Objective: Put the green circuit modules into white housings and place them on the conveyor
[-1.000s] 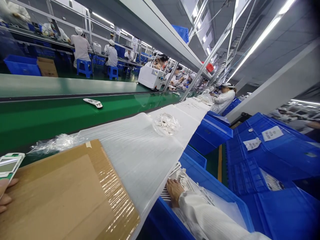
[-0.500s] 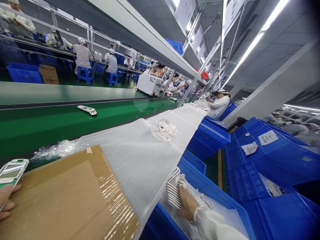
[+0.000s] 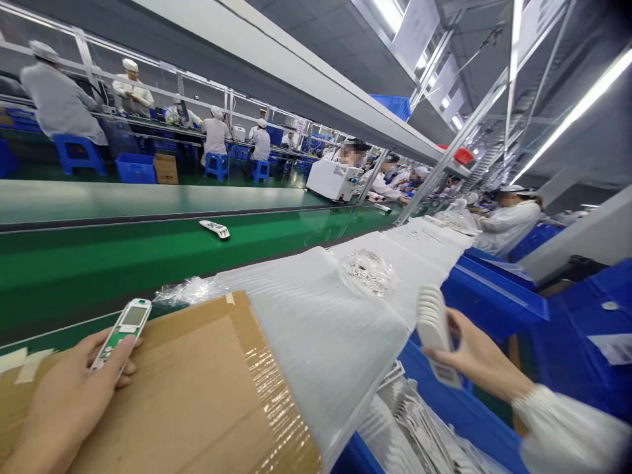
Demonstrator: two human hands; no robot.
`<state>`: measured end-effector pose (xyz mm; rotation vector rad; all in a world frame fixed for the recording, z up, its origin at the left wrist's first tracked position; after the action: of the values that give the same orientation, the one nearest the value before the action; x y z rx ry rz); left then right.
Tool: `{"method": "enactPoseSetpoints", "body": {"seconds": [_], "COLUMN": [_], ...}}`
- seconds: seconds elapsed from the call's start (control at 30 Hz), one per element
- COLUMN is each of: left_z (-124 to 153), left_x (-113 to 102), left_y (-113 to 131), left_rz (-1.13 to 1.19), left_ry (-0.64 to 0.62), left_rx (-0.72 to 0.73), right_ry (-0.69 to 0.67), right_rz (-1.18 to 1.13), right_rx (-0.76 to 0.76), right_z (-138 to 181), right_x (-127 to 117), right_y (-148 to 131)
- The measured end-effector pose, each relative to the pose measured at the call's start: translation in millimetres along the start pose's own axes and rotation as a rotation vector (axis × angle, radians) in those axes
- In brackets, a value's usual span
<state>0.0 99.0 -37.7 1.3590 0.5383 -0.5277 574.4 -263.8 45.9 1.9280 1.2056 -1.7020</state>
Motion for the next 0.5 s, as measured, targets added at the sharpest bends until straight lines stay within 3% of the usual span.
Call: {"method": "enactPoseSetpoints", "body": {"seconds": [0.07, 0.13, 0.23, 0.37, 0.5], "left_z": [4.4, 8.3, 9.7, 6.4, 3.9], "left_x": [1.9, 2.5, 4.1, 7.3, 13.4], "left_y": [3.9, 8.0, 10.5, 5.0, -3.0], "left_rz": [0.013, 0.045, 0.088, 0.107, 0.118], "left_ry": [-0.049, -0.063, -0.064, -0.062, -0.086], "left_rx": [-0.005, 0.011, 0.055, 0.077, 0.047], "right_ry": [-0.117, -0.318, -0.631, -0.828, -0.831], "right_rz": [0.045, 0.147, 0.271, 0.254, 0.246], "right_rx": [-0.409, -0.757, -1.118, -1.327, -1.368], "right_z": [-37.5, -56.3, -62.9, -61.1, -57.9], "right_x": [9.1, 36.1, 88.5, 142.3, 158.3], "right_y": [-95.1, -175.8, -254.6, -304.9, -300.8]}}
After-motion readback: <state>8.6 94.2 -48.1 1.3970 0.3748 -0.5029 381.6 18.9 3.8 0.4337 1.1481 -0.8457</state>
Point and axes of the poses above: each hand's wrist, its own z-axis away from the middle knuckle, its own x-axis out of the palm, y = z × x, the point moved 9 cm from there along -z, towards the middle knuckle
